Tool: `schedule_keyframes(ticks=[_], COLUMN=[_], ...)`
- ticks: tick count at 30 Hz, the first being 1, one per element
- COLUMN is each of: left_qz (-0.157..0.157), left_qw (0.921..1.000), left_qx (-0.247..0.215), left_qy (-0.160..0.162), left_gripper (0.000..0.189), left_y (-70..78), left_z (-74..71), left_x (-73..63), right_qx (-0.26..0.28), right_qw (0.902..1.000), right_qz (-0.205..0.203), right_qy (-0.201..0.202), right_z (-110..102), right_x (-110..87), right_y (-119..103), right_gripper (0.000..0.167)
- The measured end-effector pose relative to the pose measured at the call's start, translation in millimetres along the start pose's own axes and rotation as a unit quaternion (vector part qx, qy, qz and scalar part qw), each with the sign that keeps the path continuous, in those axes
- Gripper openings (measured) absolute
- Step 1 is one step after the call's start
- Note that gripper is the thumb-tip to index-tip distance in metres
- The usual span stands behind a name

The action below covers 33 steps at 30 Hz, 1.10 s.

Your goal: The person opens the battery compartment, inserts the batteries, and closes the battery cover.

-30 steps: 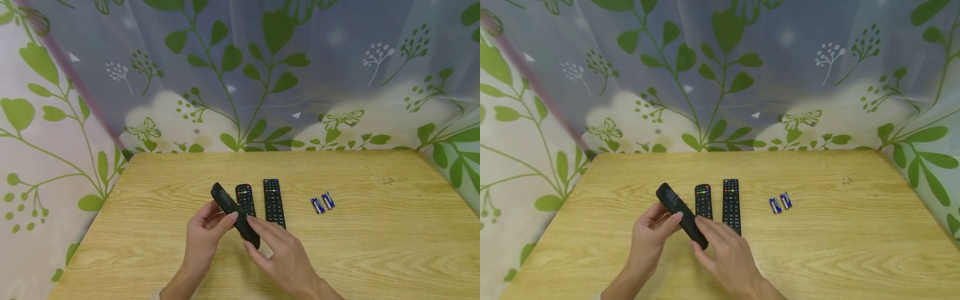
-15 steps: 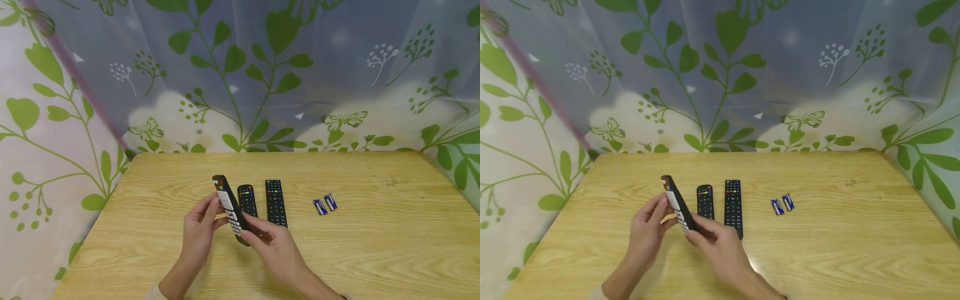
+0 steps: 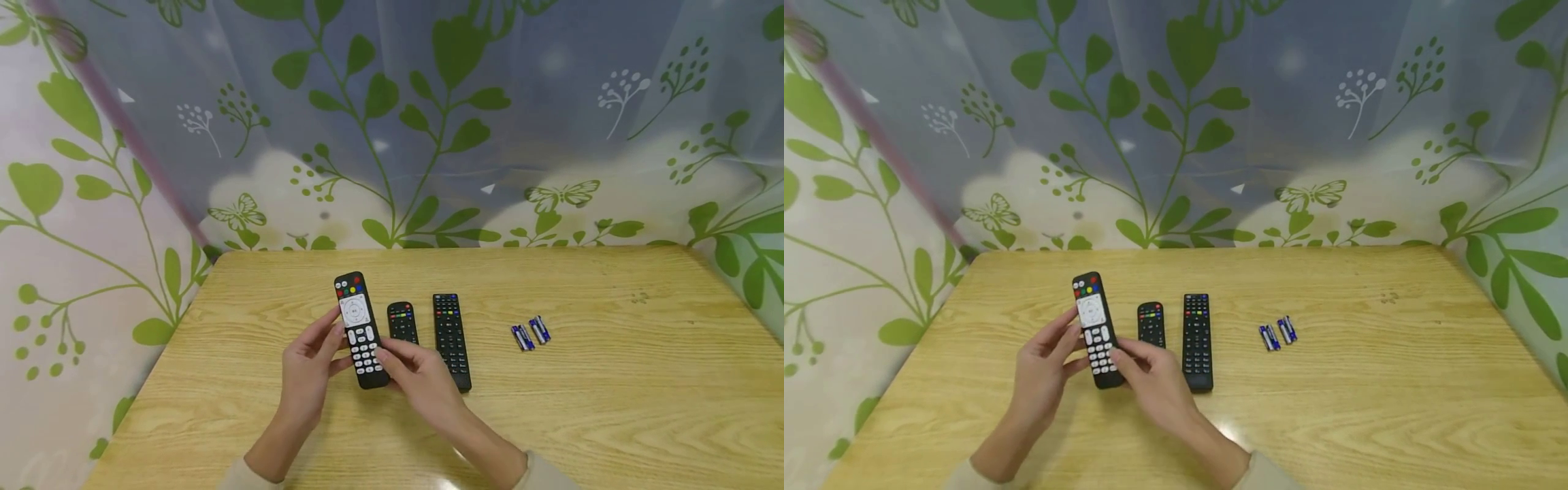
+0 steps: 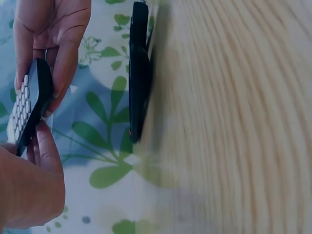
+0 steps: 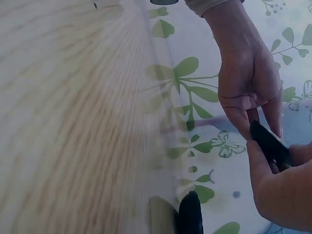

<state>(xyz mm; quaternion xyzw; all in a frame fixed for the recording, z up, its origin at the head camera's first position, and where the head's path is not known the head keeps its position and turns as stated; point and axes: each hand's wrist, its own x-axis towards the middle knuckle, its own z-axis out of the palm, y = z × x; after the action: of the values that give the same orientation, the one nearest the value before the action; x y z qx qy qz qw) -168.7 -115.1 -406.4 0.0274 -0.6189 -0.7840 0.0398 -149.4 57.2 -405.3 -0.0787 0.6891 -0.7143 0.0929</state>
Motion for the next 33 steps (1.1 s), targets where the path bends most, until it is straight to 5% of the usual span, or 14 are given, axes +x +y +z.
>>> schedule_keyframes(ticks=[6, 14, 20, 33], left_qz=[-0.026, -0.062, -0.086, -0.133], left_qw=[0.9991, 0.9956, 0.9923, 0.9826], left_qx=[0.031, 0.064, 0.081, 0.129], left_qy=[0.010, 0.028, 0.038, -0.011], left_gripper=[0.034, 0.032, 0.030, 0.036], left_y=[-1.5, -6.9, -11.6, -13.6], left_z=[-14.6, -30.8, -38.9, -50.5], left_x=[6.7, 12.5, 14.9, 23.6], right_qx=[0.075, 0.005, 0.007, -0.028], right_qw=[0.9971, 0.9996, 0.9995, 0.9980], right_qz=[-0.007, 0.001, 0.023, 0.055], right_qy=[0.008, 0.027, 0.020, -0.017], right_z=[15, 28, 33, 35], right_x=[15.2, 30.8, 38.3, 45.6], right_y=[6, 21, 30, 36], right_gripper=[0.044, 0.036, 0.034, 0.033])
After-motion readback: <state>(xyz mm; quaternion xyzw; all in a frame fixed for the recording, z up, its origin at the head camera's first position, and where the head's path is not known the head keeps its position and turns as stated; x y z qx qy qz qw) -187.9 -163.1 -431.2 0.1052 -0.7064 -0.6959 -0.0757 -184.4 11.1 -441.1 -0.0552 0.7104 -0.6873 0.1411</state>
